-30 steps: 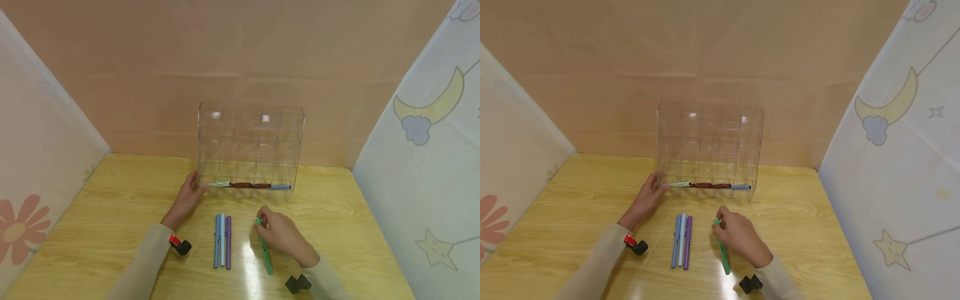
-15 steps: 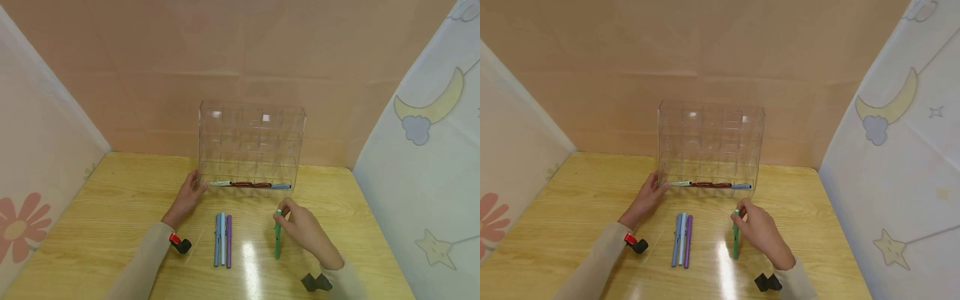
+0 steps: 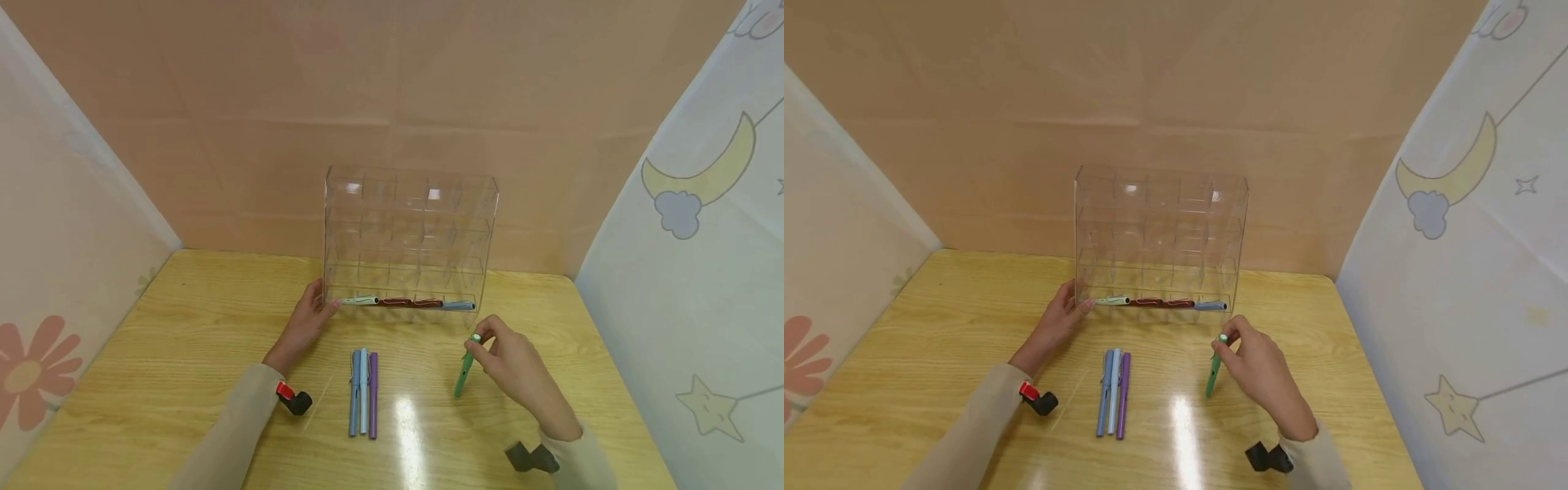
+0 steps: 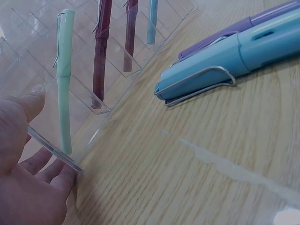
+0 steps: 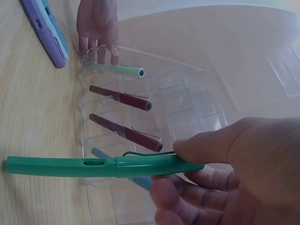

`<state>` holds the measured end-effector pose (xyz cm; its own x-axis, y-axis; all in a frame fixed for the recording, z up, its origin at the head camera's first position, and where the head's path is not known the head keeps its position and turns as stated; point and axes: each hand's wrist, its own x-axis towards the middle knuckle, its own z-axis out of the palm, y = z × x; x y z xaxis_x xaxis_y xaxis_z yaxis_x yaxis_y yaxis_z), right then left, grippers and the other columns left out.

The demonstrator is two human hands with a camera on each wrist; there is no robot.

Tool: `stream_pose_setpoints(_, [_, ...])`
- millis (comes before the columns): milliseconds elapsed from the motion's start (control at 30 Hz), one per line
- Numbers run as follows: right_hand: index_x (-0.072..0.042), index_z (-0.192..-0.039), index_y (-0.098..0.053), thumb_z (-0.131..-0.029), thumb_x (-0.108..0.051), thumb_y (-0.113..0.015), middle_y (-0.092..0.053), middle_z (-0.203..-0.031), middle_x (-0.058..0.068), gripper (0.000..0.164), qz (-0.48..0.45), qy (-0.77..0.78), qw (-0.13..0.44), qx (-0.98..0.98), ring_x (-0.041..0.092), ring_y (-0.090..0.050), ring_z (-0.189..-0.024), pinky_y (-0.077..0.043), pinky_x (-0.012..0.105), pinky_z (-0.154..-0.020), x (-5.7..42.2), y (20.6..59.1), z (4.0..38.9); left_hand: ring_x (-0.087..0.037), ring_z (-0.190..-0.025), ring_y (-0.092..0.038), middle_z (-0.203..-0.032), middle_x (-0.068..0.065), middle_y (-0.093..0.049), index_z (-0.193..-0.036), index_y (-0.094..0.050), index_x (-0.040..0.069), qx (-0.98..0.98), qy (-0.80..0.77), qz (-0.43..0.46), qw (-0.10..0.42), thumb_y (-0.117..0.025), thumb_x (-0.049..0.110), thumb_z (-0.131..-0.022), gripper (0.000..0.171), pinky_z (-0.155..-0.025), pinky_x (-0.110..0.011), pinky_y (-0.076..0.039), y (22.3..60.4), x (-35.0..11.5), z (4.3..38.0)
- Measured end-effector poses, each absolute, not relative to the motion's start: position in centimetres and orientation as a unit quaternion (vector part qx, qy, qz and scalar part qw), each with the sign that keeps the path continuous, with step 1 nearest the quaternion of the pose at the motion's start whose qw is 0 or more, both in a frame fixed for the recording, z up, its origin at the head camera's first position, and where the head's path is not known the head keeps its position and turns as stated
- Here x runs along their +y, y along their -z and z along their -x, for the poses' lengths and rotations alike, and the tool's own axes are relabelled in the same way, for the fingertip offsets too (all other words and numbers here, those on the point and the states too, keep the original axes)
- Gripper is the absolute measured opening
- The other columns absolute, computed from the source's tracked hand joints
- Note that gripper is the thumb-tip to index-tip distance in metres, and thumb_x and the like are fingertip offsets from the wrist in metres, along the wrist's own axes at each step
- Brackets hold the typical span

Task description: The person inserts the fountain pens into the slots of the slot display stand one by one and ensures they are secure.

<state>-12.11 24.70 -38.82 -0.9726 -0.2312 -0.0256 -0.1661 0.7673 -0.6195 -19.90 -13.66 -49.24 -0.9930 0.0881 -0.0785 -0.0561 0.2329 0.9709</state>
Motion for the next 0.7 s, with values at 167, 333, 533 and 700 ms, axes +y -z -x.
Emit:
stream_pose_setpoints(167, [-0.008,-0.116,-0.061,-0.106,-0.029,-0.068,-0.064,-0.071,0.0,0.024,0.097,0.321,0.034,0.941,0.007,-0.052,-0.055,-0.043,0.024,-0.049,25.3,38.6,12.3,-0.044,-0.165,-0.024,-0.178,-0.018,-0.02,-0.17,-0.017,0.012,0.788,-0.613,-0.005,0.061,-0.057,0.034,-0.112,0.073,-0.131,-0.061,-0.03,49.1,-13.6,19.9])
stream_pose_setpoints(333, [-0.007,-0.116,-0.062,-0.105,-0.025,-0.069,-0.069,-0.081,0.003,0.023,0.095,0.321,0.005,0.942,0.006,-0.054,-0.057,-0.043,0.024,-0.05,25.9,38.4,12.6,-0.044,-0.165,-0.025,-0.178,-0.017,-0.02,-0.17,-0.017,0.013,0.789,-0.611,-0.005,0.06,-0.058,0.037,-0.111,0.075,-0.131,-0.06,-0.031,49.2,-13.7,19.8])
stream_pose_setpoints(533, [-0.006,-0.117,-0.061,-0.106,-0.026,-0.069,-0.068,-0.075,0.004,0.025,0.082,0.313,-0.018,0.946,0.007,-0.053,-0.056,-0.042,0.025,-0.049,26.5,37.9,12.9,-0.044,-0.164,-0.027,-0.177,-0.018,-0.022,-0.169,-0.019,0.012,0.791,-0.609,-0.007,0.055,-0.059,0.038,-0.111,0.075,-0.13,-0.06,-0.032,49.4,-13.7,20.0])
stream_pose_setpoints(700, [-0.005,-0.12,-0.059,-0.107,-0.028,-0.068,-0.069,-0.076,0.006,0.028,0.063,0.317,-0.023,0.946,0.009,-0.054,-0.057,-0.041,0.026,-0.049,26.9,37.5,13.0,-0.044,-0.164,-0.026,-0.178,-0.018,-0.021,-0.169,-0.019,0.013,0.789,-0.611,-0.004,0.057,-0.058,0.036,-0.111,0.074,-0.131,-0.06,-0.031,49.5,-13.7,20.1])
